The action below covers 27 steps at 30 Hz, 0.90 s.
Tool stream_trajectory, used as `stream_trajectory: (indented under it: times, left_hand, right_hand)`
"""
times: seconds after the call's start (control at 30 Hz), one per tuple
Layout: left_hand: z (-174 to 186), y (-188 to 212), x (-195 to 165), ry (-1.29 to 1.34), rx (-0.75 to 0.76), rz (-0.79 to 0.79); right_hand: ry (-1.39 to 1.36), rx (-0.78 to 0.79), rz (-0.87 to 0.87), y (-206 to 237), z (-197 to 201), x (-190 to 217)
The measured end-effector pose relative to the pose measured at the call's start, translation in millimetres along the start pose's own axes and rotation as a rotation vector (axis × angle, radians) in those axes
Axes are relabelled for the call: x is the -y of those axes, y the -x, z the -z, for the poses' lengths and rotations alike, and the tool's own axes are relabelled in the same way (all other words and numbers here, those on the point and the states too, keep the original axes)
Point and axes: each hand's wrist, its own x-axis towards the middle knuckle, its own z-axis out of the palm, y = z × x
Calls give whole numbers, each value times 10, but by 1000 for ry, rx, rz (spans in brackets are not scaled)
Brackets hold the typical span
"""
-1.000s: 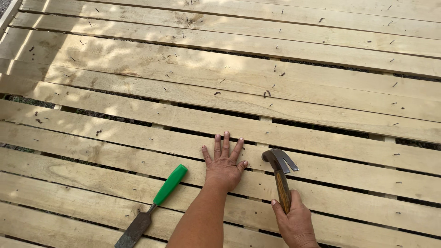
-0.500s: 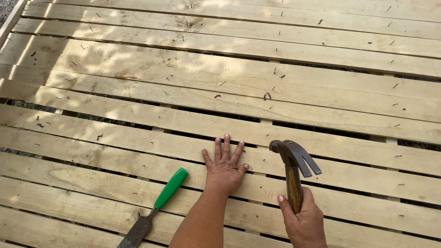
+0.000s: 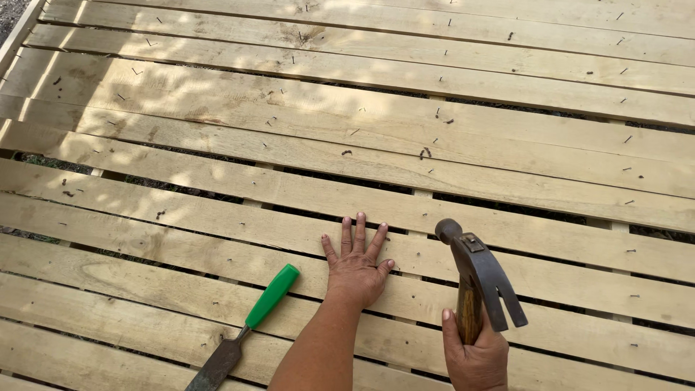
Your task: The person uses a hammer to drive nails into a wooden pallet frame. They repeatedly pick up nails and hammer them into the slats, working along the length of the pallet.
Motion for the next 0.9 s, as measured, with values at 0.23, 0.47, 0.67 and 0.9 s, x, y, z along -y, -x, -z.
stream_trajectory:
  times: [0.23, 0.47, 0.67, 0.9]
  left_hand:
    - [-4, 27, 3, -10, -7, 16]
    - [41, 13, -11, -14, 31, 9]
    - [26, 30, -6, -11, 23, 0]
    - [-8, -28, 12, 5, -23, -13]
  right_hand:
    - [118, 261, -144, -191, 42, 55]
    - [309, 337, -146, -188, 26, 179]
    - [101, 225, -97, -223, 183, 167]
    - [250, 363, -113, -387, 155, 140]
